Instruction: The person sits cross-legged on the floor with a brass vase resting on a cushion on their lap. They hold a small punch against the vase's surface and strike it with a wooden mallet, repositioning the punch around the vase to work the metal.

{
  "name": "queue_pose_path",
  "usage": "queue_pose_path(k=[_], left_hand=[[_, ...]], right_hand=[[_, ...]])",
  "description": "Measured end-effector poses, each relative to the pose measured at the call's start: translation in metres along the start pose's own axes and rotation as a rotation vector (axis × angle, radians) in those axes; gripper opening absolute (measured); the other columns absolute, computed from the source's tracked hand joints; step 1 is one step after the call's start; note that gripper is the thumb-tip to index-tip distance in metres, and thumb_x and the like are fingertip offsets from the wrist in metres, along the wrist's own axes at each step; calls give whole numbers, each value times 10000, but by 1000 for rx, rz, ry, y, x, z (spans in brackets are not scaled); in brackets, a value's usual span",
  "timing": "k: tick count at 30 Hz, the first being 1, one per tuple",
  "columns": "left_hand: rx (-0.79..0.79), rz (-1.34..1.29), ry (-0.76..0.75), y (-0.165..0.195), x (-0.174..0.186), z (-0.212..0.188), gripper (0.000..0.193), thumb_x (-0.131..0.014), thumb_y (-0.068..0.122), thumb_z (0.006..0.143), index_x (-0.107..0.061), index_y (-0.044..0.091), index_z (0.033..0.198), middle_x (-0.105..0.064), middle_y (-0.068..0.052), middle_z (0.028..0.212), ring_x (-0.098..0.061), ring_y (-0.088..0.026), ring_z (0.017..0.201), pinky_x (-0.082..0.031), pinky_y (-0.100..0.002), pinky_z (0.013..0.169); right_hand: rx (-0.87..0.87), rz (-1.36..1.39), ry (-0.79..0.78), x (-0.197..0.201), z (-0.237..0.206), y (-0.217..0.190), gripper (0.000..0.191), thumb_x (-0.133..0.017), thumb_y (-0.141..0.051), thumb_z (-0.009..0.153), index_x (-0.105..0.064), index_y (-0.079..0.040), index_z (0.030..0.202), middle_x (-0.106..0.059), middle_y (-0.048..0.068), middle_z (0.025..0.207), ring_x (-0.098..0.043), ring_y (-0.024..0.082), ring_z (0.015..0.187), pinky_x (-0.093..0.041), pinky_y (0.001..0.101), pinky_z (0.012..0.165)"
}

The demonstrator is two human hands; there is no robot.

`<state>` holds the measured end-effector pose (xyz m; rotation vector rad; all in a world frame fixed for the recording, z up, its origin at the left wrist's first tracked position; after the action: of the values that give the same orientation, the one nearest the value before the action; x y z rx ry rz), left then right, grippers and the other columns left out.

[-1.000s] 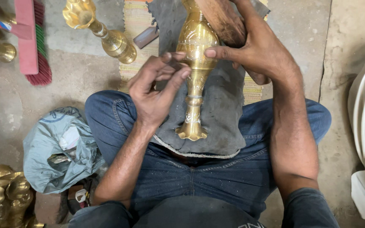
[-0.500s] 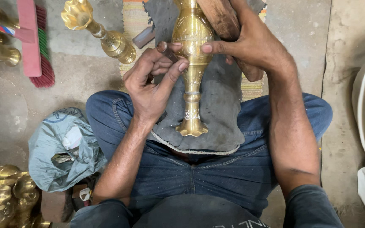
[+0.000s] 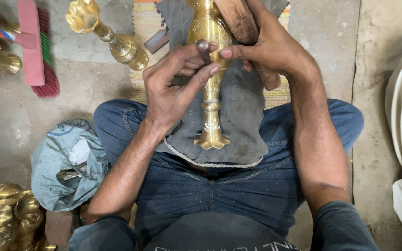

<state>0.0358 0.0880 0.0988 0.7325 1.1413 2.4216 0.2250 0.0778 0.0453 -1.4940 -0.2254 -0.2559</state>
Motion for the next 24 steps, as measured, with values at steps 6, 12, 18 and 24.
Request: queue_pose_path(k=[6,12,18,24], left_hand=[[-123,146,-135,13,-10,8,387,-827,97,1010,-640,61,1347,-735,-68,1167,-781,-163,1046,-707,-267,867],[-149,208,-219,16,-12,15,390,-833,120,1006,-644,73,1344,-746,-62,1134,-780,-169,1065,-696,-274,900],[-182,257,-232,20,-17,14,385,-820,135,1005,-643,74,1342,-738,-54,1089,-778,-172,1055,-694,-282,903],[-210,281,-229,26,-15,15,389,-830,129,1005,-645,57,1340,-734,-61,1079,-771,-176,1003,-678,-302,854]], right_hand=[[38,76,82,0,-9,-13,1031,-846,-390,910,-220,-68,1664,-650,113,1388,-688,94,805,-556,239,560],[20,-410,390,18,-65,-32,574,-778,-222,1080,-447,-56,1519,-707,156,1245,-704,262,932,-551,374,739],[192,-774,547,21,-111,-91,494,-765,72,927,-560,-33,1365,-589,232,1148,-664,392,1059,-547,434,875],[248,-1006,595,20,-127,-116,506,-809,57,834,-625,-9,1301,-631,148,1017,-651,349,935,-503,445,820]])
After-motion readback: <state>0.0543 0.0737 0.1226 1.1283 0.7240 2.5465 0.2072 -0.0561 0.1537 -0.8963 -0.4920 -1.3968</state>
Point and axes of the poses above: each hand's wrist, its own z-axis towards the middle knuckle, its own x-axis out of the back of the hand, y = z × x, the point moved 10 cm from there along z, towards the middle knuckle
